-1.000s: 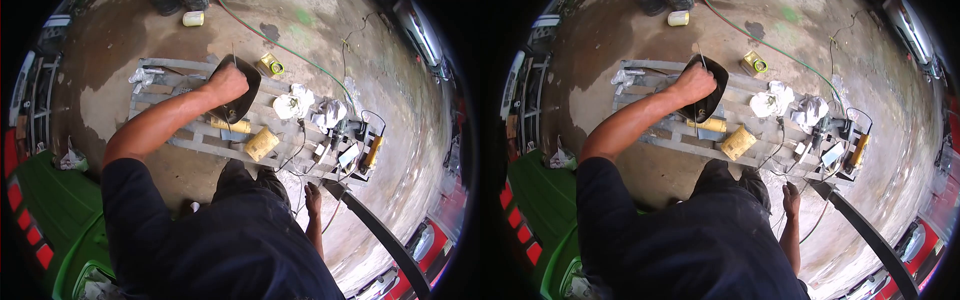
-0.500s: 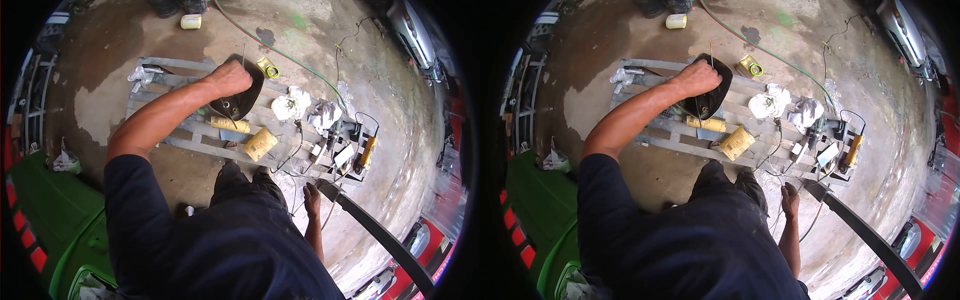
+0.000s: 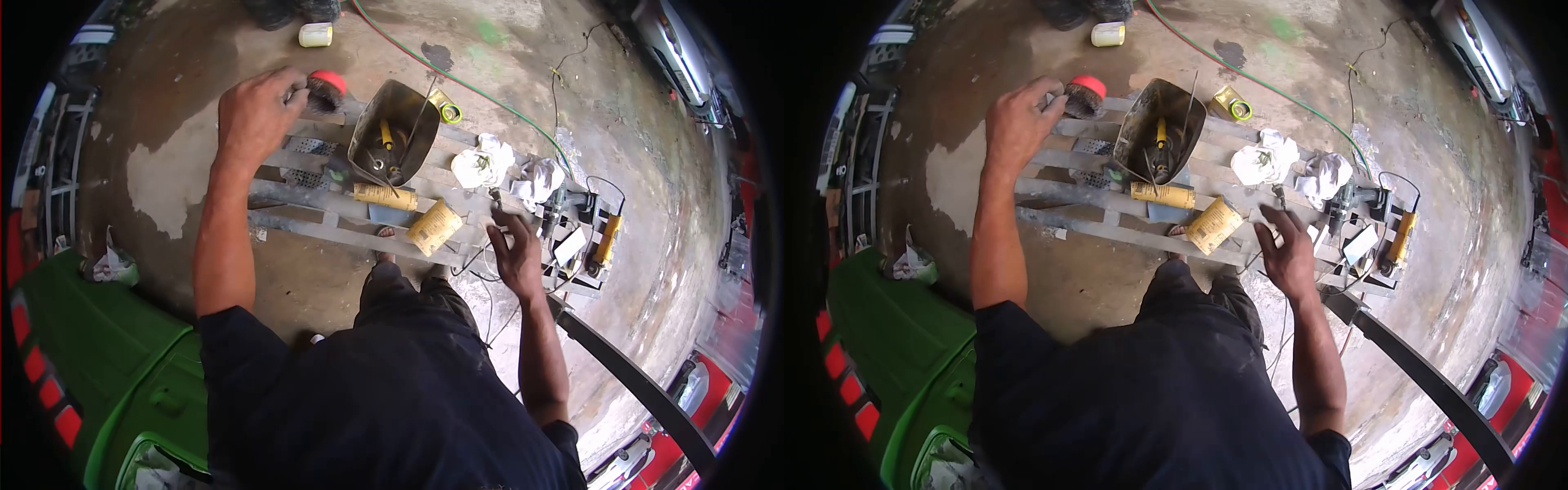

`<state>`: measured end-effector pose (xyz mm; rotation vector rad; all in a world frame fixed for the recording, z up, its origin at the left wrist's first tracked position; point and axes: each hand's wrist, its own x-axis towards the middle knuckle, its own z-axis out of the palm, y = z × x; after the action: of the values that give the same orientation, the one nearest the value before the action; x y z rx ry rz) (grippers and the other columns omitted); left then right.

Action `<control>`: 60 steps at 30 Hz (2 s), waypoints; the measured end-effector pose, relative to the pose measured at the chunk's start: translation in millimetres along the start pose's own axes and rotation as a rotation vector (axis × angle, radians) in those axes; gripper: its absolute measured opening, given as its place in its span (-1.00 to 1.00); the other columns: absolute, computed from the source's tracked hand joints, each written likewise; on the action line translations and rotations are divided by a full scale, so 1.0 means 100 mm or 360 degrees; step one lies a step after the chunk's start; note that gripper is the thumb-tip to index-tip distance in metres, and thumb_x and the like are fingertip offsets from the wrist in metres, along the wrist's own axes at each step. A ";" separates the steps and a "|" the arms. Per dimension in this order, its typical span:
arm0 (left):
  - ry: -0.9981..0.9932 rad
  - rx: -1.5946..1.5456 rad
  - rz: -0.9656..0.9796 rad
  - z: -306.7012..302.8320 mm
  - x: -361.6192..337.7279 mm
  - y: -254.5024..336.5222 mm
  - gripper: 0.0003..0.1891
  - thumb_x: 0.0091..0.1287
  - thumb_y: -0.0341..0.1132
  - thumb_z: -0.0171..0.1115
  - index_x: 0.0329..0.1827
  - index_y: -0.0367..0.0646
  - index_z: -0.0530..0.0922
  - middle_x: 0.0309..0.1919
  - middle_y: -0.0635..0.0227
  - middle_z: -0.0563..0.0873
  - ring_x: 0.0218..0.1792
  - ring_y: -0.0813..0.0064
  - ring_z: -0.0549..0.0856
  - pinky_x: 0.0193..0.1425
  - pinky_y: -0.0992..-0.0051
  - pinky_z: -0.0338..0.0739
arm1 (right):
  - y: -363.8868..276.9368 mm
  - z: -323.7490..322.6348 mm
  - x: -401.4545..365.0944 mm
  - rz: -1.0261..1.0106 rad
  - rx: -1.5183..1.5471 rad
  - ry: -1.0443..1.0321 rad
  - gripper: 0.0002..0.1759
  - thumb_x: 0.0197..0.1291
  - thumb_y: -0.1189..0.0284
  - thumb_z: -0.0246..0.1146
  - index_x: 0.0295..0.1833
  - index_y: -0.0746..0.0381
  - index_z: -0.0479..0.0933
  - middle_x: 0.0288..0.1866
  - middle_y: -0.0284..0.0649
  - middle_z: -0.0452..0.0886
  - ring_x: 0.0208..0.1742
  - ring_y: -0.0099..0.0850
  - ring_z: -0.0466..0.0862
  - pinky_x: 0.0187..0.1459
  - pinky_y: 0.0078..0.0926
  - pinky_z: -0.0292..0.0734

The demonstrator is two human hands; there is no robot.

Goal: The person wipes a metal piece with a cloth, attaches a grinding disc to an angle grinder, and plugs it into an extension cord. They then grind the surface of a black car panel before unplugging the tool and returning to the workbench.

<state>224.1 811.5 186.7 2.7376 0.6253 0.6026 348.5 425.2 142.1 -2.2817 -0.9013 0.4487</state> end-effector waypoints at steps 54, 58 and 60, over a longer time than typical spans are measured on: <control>-0.0472 -0.0621 0.0046 0.64 -0.29 0.66 -0.78 0.30 -0.35 0.27 -0.12 -0.36 0.63 -0.14 0.09 0.72 -0.12 0.14 0.70 -0.01 0.38 0.56 | 0.46 -0.37 0.05 0.0007 -0.0135 -0.0379 -0.73 0.22 0.44 0.30 0.05 0.08 0.66 -0.26 -0.15 0.55 -0.27 -0.22 0.60 -0.18 -0.26 0.51; -0.1158 -0.0066 0.0524 1.38 0.15 0.70 -0.79 0.27 -0.44 0.19 -0.09 -0.34 0.65 -0.06 0.00 0.70 -0.03 0.02 0.67 0.02 0.26 0.58 | 1.03 0.22 -0.34 0.0231 -0.0016 -0.0162 -0.72 0.20 0.43 0.30 0.04 0.07 0.66 -0.21 -0.11 0.55 -0.21 -0.11 0.63 -0.15 -0.22 0.55; -0.2015 0.0690 0.0458 1.71 0.36 0.82 -0.72 0.20 -0.53 0.13 -0.03 -0.28 0.65 0.02 -0.02 0.68 0.05 0.03 0.66 0.09 0.20 0.57 | 1.23 0.48 -0.42 0.0279 -0.0074 -0.0122 -0.71 0.22 0.39 0.27 0.07 0.04 0.65 -0.22 -0.11 0.54 -0.20 -0.09 0.63 -0.12 -0.18 0.55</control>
<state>359.3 728.7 77.2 2.8316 0.0150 -1.2978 354.2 347.4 27.4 -2.4110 -0.7586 0.6009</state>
